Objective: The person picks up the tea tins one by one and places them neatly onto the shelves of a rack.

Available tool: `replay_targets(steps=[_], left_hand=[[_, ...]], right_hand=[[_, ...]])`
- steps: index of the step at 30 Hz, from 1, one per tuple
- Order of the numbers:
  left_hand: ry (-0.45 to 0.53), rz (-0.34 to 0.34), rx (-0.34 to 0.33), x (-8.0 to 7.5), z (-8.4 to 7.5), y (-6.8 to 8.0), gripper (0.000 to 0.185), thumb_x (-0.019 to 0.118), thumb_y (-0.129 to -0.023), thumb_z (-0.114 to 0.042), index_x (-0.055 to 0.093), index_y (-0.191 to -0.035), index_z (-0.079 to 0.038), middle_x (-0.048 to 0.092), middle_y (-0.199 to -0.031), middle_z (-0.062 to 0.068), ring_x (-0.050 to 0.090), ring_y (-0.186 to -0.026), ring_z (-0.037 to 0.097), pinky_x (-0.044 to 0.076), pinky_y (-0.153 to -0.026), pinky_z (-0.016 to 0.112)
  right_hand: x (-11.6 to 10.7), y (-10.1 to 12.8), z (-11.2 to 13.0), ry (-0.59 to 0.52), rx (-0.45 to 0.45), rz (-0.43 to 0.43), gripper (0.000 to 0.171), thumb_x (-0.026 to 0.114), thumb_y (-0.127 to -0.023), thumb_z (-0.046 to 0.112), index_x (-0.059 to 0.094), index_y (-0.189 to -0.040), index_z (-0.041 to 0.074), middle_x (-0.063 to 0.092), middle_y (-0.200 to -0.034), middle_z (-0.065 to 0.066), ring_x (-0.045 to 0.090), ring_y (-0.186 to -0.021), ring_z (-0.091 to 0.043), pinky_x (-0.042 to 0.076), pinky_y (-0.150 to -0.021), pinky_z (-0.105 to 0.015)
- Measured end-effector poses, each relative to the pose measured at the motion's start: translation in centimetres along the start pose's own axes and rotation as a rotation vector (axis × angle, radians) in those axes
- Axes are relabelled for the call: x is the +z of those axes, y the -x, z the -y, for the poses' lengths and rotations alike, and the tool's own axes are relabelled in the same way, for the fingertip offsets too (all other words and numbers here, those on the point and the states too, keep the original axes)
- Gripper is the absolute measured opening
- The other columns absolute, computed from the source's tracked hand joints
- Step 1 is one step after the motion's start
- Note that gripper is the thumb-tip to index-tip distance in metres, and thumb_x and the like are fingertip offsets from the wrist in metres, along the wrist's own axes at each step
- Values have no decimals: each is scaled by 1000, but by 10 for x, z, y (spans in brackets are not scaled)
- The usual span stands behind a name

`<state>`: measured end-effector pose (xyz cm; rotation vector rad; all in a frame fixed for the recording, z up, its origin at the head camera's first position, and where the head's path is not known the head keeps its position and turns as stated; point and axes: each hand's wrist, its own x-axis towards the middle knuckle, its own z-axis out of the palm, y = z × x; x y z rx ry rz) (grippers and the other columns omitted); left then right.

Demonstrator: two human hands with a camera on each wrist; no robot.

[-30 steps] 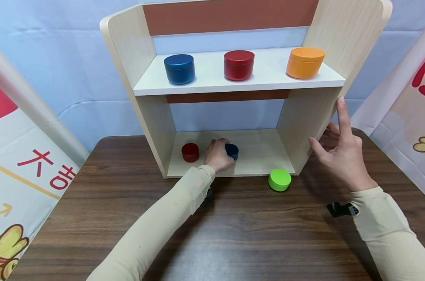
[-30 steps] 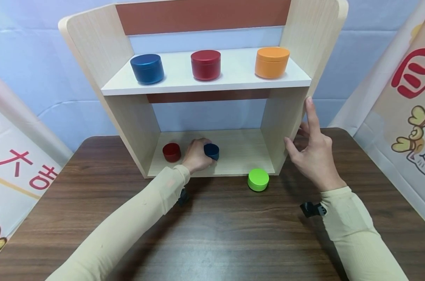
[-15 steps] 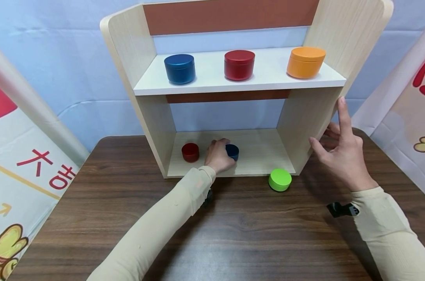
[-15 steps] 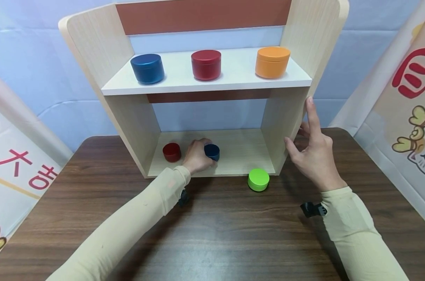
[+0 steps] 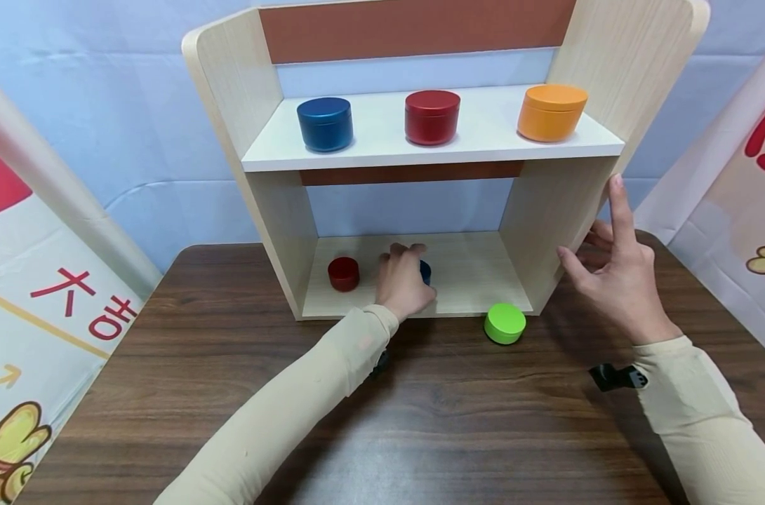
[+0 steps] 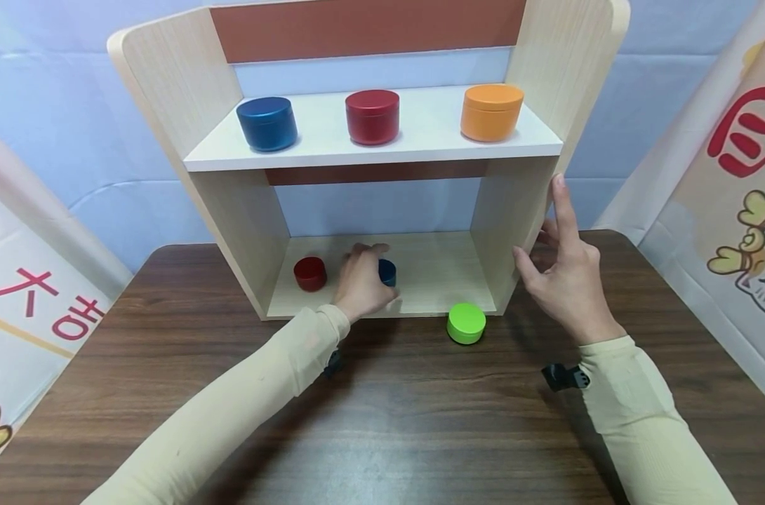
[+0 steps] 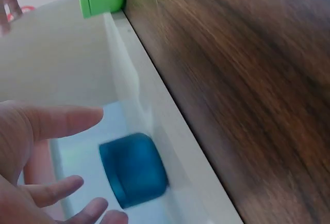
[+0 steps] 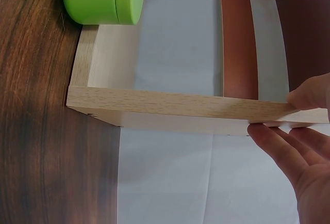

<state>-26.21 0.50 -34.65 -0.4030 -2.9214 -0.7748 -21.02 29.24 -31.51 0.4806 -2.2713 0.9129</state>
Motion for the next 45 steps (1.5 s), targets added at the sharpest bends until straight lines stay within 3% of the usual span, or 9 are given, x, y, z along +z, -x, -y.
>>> replay_targets(steps=[6, 16, 22, 28, 34, 45], left_hand=[[41, 8, 83, 2, -18, 9, 76, 81, -74, -6, 56, -145, -13, 54, -136, 16, 52, -123, 38, 49, -98, 43], [86, 196, 157, 19, -45, 26, 85, 91, -73, -22, 52, -148, -13, 57, -134, 8, 54, -123, 24, 46, -102, 33], [76, 258, 169, 34, -55, 34, 86, 93, -73, -29, 52, -147, -14, 58, -133, 4, 54, -122, 22, 45, -102, 30], [44, 271, 172, 46, -65, 38, 85, 93, -72, -34, 54, -145, -17, 58, -129, 3, 56, -112, 19, 47, -91, 26], [37, 275, 154, 53, -68, 38, 78, 93, -72, -34, 57, -139, -17, 59, -115, -1, 56, -97, 13, 46, -78, 23], [65, 217, 110, 62, -73, 37, 64, 93, -73, -29, 62, -127, -15, 57, -102, -2, 54, -86, 10, 45, -71, 20]], right_hand=[[0, 0, -1, 2, -2, 1, 112, 76, -77, -15, 7, -162, 12, 59, -131, -34, 47, -105, 25, 43, -78, -3], [0, 1, -1, -4, 0, 0, 112, 76, -78, -15, 7, -162, 12, 59, -130, -34, 48, -105, 25, 43, -78, -3], [0, 0, 0, -1, 3, 1, 112, 76, -78, -14, 7, -162, 12, 59, -131, -35, 47, -104, 25, 43, -78, -3], [0, 0, 0, 1, 5, 1, 112, 76, -79, -14, 7, -162, 13, 58, -131, -34, 46, -105, 26, 43, -78, -3], [1, 0, 0, -2, 4, 0, 112, 76, -78, -14, 7, -162, 13, 59, -131, -35, 47, -104, 25, 43, -78, -3], [1, 1, 0, 0, -3, -6, 112, 76, -78, -14, 7, -162, 12, 59, -130, -35, 47, -104, 25, 43, -77, -3]])
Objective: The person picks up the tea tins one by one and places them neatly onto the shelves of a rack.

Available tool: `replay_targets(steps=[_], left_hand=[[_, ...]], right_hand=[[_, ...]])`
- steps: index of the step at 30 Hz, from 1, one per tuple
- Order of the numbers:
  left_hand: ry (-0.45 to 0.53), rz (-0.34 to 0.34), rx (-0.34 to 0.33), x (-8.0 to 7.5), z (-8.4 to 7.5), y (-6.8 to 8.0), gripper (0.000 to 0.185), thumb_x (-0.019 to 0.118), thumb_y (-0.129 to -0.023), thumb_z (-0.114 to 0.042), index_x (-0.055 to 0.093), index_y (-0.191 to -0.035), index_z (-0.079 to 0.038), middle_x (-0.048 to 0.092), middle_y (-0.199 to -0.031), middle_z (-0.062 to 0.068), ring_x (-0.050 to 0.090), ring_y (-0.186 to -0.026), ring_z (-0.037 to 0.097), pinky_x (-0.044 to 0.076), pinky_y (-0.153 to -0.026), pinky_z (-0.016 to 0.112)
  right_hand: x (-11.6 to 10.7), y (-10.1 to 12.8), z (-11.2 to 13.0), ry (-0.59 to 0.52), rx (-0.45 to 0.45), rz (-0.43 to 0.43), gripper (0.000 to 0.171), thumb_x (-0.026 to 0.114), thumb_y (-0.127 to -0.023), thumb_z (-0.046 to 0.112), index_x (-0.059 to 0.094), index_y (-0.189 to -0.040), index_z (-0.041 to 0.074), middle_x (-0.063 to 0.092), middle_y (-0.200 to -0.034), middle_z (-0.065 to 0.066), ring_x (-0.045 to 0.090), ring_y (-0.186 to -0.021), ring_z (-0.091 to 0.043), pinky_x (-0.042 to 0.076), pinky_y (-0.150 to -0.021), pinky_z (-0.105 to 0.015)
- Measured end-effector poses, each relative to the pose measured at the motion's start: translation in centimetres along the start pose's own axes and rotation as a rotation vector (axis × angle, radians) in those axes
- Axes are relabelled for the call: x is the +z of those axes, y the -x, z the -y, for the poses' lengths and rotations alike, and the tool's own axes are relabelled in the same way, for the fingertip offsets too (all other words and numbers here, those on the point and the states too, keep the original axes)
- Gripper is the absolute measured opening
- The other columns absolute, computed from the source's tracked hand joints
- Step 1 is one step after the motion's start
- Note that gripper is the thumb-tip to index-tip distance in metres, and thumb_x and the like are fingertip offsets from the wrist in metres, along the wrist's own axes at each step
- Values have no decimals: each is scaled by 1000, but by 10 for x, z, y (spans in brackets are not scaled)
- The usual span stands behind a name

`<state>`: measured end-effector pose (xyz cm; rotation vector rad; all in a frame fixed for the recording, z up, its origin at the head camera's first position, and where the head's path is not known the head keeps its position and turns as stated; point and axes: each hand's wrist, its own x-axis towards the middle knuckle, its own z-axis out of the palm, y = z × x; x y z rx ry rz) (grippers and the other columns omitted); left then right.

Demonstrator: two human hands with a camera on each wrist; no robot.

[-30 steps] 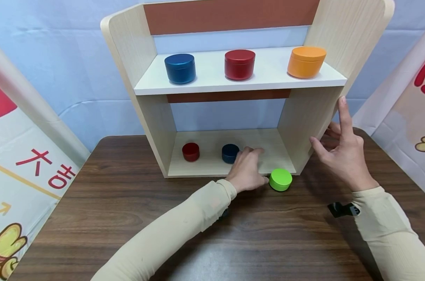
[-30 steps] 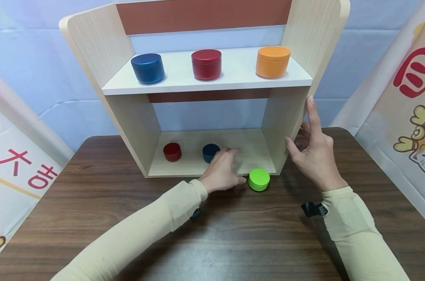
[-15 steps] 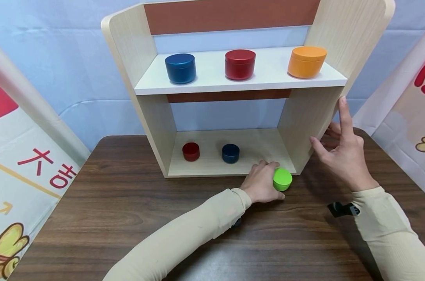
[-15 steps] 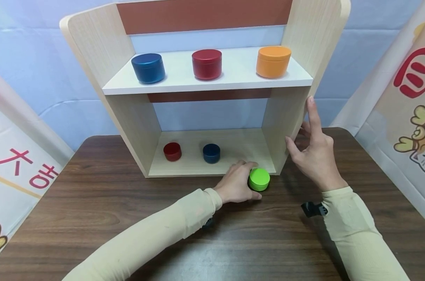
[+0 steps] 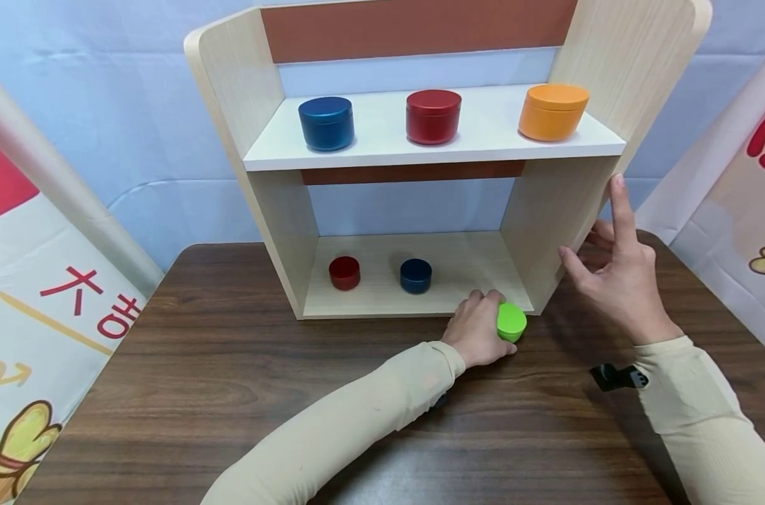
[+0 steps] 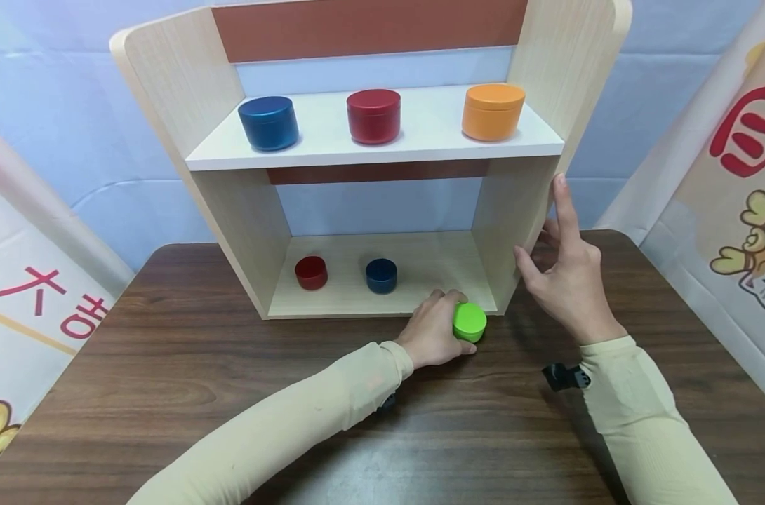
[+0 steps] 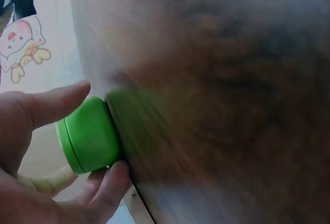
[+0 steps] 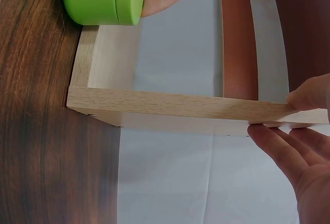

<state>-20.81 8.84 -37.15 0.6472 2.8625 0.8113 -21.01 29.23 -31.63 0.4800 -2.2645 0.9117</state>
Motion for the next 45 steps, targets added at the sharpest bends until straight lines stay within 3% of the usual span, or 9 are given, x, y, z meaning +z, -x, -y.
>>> replay_targets(steps=[11, 16, 18, 21, 28, 40, 42, 45], left_hand=[[46, -11, 26, 1, 0, 0, 59, 90, -76, -18, 64, -128, -12, 58, -103, 0, 53, -84, 8, 43, -71, 17], [35, 0, 59, -7, -3, -1, 55, 89, -75, -16, 66, -125, -12, 58, -101, -2, 51, -85, 7, 41, -72, 17], [43, -5, 76, -12, -4, -3, 51, 89, -75, -16, 67, -121, -11, 59, -98, -3, 51, -85, 7, 40, -71, 17], [64, -24, 79, -20, -5, -8, 47, 89, -75, -16, 68, -117, -11, 60, -96, -4, 51, -85, 7, 40, -70, 18], [89, -47, 37, -31, -7, -23, 50, 89, -74, -16, 67, -119, -11, 60, -97, -3, 50, -85, 9, 40, -69, 18], [99, -55, -57, -30, -7, -45, 57, 88, -73, -18, 65, -125, -12, 58, -101, -2, 50, -86, 10, 40, -70, 20], [92, -57, -60, -30, -8, -47, 55, 86, -74, -17, 65, -124, -12, 58, -100, -2, 50, -87, 10, 40, -71, 20], [76, -58, -66, -29, -8, -50, 55, 86, -73, -18, 66, -124, -13, 59, -99, -4, 50, -89, 9, 40, -72, 19]], right_hand=[[0, 1, 0, 3, -3, -1, 113, 76, -78, -15, 7, -162, 12, 59, -130, -35, 47, -104, 25, 42, -78, -3], [-1, 1, -1, 11, -4, -4, 112, 77, -78, -14, 8, -162, 12, 59, -130, -34, 59, -113, 8, 43, -78, -3], [-1, 1, -1, 7, -8, -4, 112, 77, -78, -14, 8, -162, 12, 60, -129, -35, 59, -113, 8, 43, -78, -3], [-1, 1, -1, -5, -15, -4, 112, 77, -78, -15, 8, -162, 11, 60, -129, -35, 51, -107, 21, 43, -78, -3], [-1, 0, 0, -8, -13, -3, 112, 76, -78, -16, 7, -162, 12, 59, -130, -36, 47, -103, 26, 43, -78, -3], [-1, 1, 0, -10, -13, -3, 112, 75, -78, -16, 7, -162, 12, 58, -130, -36, 48, -103, 25, 44, -78, -4], [-1, 1, 0, -6, -10, -2, 112, 76, -78, -15, 7, -162, 12, 58, -131, -36, 53, -107, 19, 44, -78, -4], [-1, 0, 0, 3, -5, 3, 113, 76, -78, -15, 6, -162, 13, 58, -132, -35, 68, -112, -15, 43, -78, -4]])
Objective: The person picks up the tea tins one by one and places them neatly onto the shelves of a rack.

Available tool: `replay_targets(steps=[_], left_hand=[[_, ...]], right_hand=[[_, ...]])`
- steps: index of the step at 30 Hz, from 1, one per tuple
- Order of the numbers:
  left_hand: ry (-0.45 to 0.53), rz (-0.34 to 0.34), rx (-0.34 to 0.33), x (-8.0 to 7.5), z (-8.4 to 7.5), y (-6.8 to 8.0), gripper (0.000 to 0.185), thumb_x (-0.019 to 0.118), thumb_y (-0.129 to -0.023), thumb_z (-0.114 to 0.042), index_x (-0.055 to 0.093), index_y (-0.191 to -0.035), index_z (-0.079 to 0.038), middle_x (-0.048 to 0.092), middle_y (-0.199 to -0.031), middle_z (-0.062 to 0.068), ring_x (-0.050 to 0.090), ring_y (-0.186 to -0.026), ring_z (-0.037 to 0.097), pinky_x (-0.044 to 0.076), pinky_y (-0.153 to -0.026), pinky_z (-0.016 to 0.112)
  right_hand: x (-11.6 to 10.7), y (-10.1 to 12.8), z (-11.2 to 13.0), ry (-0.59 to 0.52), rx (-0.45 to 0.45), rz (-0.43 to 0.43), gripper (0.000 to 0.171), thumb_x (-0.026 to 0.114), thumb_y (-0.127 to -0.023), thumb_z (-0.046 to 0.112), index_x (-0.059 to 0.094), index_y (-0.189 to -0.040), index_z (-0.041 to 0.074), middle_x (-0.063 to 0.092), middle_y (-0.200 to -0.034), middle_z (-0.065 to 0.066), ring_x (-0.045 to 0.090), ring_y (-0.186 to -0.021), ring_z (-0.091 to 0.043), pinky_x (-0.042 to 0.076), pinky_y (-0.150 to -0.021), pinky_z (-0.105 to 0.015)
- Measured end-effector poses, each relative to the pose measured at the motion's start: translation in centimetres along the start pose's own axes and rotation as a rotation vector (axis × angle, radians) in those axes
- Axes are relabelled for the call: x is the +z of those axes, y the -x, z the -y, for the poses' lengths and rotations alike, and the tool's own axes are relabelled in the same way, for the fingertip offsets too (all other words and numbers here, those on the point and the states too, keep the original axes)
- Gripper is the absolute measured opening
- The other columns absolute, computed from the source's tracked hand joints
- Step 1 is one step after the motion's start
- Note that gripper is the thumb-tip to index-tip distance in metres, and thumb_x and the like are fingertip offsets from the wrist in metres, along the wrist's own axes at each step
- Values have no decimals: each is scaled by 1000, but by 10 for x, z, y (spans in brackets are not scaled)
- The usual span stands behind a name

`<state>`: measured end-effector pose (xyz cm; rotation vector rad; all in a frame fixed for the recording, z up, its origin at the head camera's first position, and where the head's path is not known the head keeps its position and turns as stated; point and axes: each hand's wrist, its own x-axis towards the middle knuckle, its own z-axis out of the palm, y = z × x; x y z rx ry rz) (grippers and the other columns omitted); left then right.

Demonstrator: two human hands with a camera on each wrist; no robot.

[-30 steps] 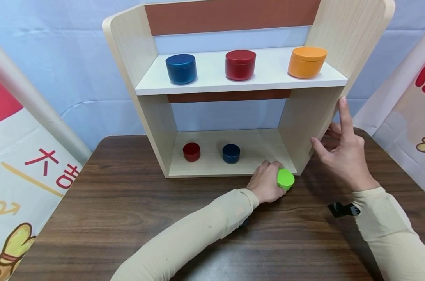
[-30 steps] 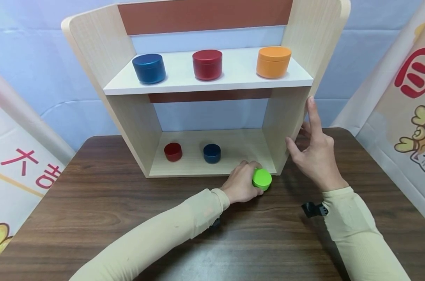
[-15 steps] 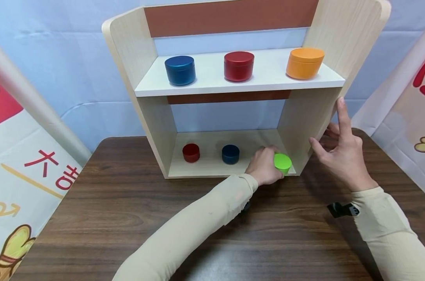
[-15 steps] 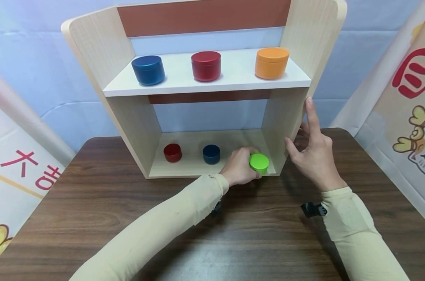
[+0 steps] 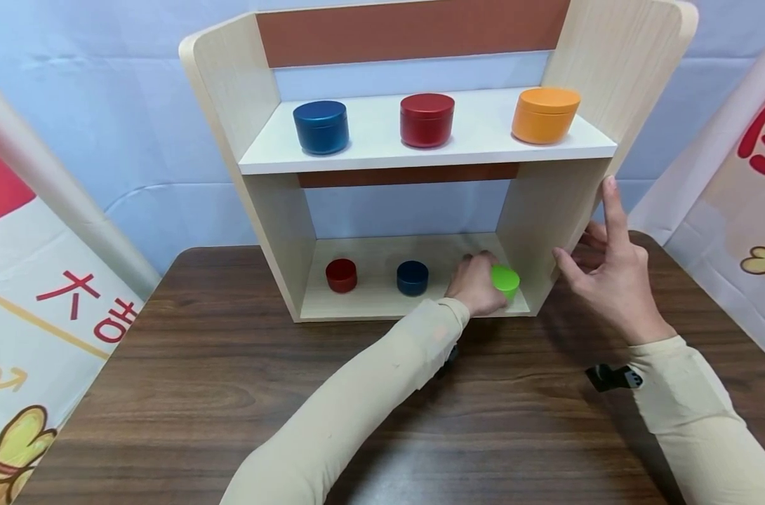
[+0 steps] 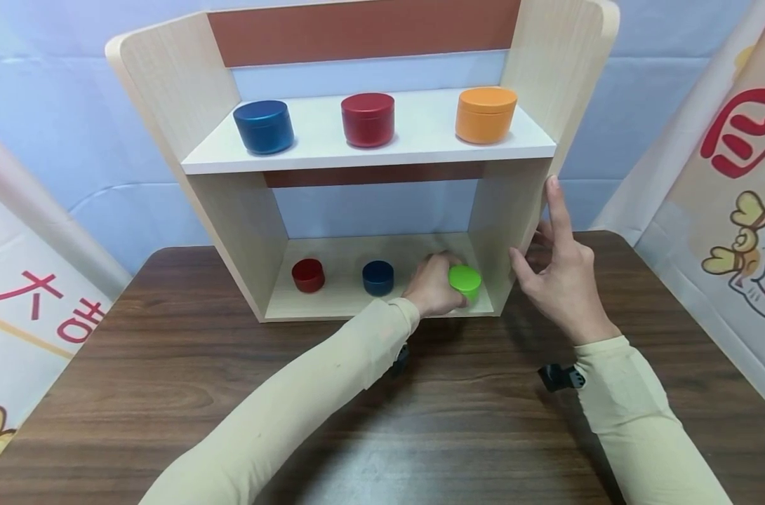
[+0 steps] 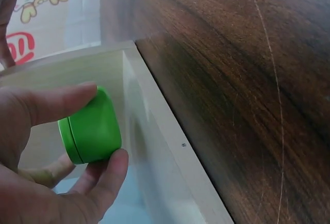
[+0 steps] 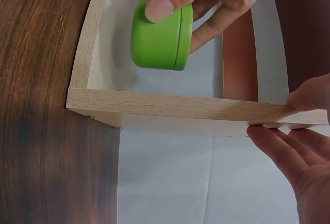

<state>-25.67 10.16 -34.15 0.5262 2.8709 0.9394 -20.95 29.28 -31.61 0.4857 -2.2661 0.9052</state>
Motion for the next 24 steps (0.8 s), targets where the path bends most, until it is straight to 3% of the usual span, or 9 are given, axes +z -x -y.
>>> replay_targets(steps=[2, 4, 24], left_hand=[[-6, 2, -5, 2, 1, -2, 54, 86, -73, -18, 66, -123, -13, 59, -98, -5, 50, -89, 9, 39, -72, 19], [-5, 4, -11, 3, 1, -4, 52, 86, -74, -18, 66, -122, -13, 59, -97, -5, 49, -89, 8, 38, -72, 18], [-24, -8, -79, 14, 4, -13, 48, 84, -75, -15, 69, -120, -16, 55, -93, -5, 49, -85, 8, 39, -67, 18]], right_hand=[[0, 0, 0, 6, 6, 4, 113, 76, -78, -15, 6, -163, 13, 58, -132, -35, 68, -106, -41, 43, -78, -3], [0, -1, 1, 6, 8, 6, 114, 75, -78, -16, 5, -163, 13, 57, -132, -35, 64, -100, -55, 43, -78, -3], [1, 0, 2, 5, 29, 2, 113, 75, -79, -15, 5, -163, 14, 57, -133, -35, 63, -99, -57, 42, -78, -2]])
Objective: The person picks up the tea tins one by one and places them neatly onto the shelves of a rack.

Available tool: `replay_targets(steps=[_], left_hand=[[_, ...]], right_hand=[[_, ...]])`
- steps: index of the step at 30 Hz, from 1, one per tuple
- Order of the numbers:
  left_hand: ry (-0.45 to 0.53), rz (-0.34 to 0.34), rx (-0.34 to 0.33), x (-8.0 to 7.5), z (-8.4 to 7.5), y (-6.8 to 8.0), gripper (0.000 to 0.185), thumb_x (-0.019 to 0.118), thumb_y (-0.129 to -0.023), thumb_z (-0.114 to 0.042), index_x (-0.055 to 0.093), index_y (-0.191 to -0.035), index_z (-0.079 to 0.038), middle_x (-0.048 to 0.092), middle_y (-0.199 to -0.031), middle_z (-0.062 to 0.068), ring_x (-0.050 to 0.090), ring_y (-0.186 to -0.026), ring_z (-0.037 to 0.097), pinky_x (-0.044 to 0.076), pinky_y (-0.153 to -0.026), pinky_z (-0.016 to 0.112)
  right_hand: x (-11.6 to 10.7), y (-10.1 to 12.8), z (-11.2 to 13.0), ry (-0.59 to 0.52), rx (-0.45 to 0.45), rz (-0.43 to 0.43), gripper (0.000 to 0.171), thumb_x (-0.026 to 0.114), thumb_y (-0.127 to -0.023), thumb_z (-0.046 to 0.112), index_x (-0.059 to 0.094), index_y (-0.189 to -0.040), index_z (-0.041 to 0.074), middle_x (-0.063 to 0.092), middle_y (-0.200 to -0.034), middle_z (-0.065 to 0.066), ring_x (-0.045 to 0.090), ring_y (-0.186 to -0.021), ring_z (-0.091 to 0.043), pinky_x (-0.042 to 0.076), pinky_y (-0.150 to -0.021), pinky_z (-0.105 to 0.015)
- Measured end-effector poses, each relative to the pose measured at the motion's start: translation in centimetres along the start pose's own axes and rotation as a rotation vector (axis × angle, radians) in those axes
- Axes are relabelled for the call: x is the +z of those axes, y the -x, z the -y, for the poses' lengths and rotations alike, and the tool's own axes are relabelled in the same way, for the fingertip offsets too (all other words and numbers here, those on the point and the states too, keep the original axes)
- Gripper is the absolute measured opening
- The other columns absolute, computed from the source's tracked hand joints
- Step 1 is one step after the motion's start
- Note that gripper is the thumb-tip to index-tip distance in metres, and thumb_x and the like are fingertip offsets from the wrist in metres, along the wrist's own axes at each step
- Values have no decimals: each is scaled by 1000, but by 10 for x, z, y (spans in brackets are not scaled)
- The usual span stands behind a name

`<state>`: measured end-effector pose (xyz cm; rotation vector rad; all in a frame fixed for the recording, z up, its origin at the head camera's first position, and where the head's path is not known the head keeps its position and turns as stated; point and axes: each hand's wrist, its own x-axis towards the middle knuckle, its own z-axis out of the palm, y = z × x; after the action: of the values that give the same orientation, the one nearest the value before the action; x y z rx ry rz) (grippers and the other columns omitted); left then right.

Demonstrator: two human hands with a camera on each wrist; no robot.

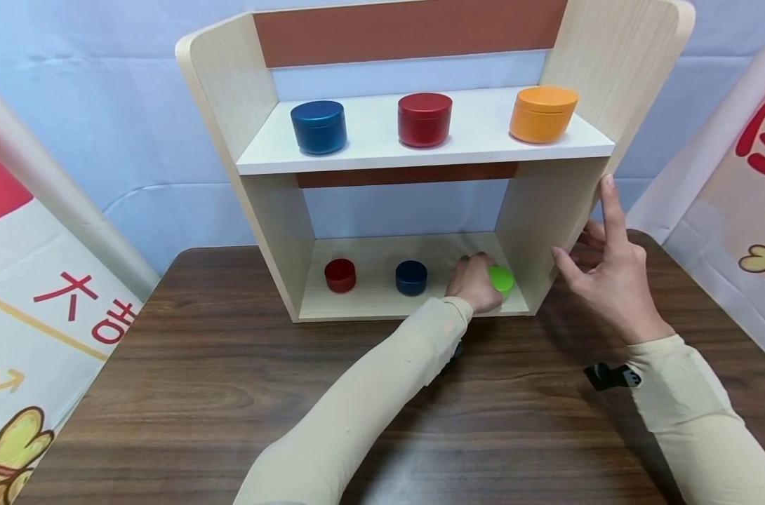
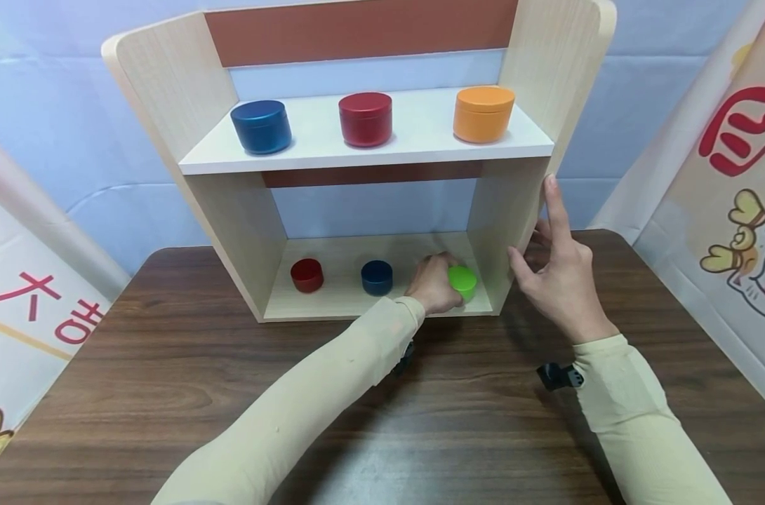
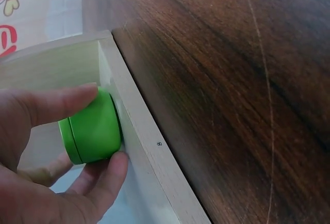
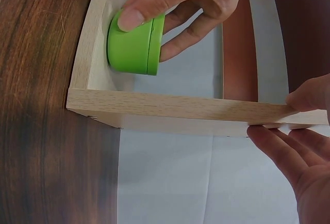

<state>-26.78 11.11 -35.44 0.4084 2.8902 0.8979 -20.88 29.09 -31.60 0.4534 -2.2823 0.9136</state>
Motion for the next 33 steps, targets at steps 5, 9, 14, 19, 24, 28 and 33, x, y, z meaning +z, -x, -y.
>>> replay_targets(steps=[5, 9, 14, 19, 24, 28, 33], left_hand=[[-7, -14, -4, 1, 0, 0, 47, 85, -75, -16, 69, -120, -16, 56, -94, -4, 49, -86, 8, 39, -68, 18], [-22, -23, -3, 2, 0, 0, 47, 85, -76, -17, 69, -120, -16, 57, -94, -4, 50, -86, 9, 39, -67, 19], [-40, -29, -10, 3, 1, 2, 52, 85, -76, -19, 66, -125, -18, 60, -100, -2, 52, -88, 10, 41, -70, 20], [-21, -31, -8, 1, 3, 5, 59, 86, -74, -18, 63, -129, -17, 59, -105, 1, 55, -90, 14, 45, -73, 24], [18, -30, 24, -6, 10, 12, 60, 86, -72, -13, 63, -127, -15, 59, -106, 3, 54, -91, 15, 46, -74, 25], [42, -25, 70, -11, 19, 19, 62, 86, -72, -11, 61, -128, -10, 59, -110, 5, 56, -97, 17, 50, -79, 29], [35, -7, 110, -24, 32, 33, 79, 89, -73, -14, 54, -144, -9, 60, -128, 11, 58, -115, 24, 50, -95, 36]], right_hand=[[0, -1, 0, -3, 5, 1, 113, 75, -79, -15, 5, -163, 15, 57, -133, -35, 63, -100, -57, 42, -78, -2], [1, -1, 0, -5, 4, 2, 114, 75, -79, -16, 5, -163, 15, 57, -133, -36, 63, -100, -57, 42, -78, -2], [1, -1, 0, -3, 5, 4, 114, 74, -79, -16, 5, -163, 15, 57, -132, -36, 63, -99, -56, 42, -78, -2], [1, -1, 0, -2, 6, 6, 113, 74, -79, -15, 5, -163, 15, 57, -132, -36, 63, -100, -56, 42, -78, -2], [1, -1, 0, 0, 5, 3, 113, 75, -79, -15, 5, -163, 15, 57, -132, -36, 63, -100, -56, 41, -78, -2], [0, -2, 0, 2, -5, -5, 112, 74, -78, -15, 6, -163, 13, 58, -129, -36, 63, -99, -57, 42, -78, -2], [0, -2, -1, 7, 1, -4, 113, 74, -78, -16, 6, -163, 14, 58, -130, -37, 63, -99, -56, 41, -77, -2]])
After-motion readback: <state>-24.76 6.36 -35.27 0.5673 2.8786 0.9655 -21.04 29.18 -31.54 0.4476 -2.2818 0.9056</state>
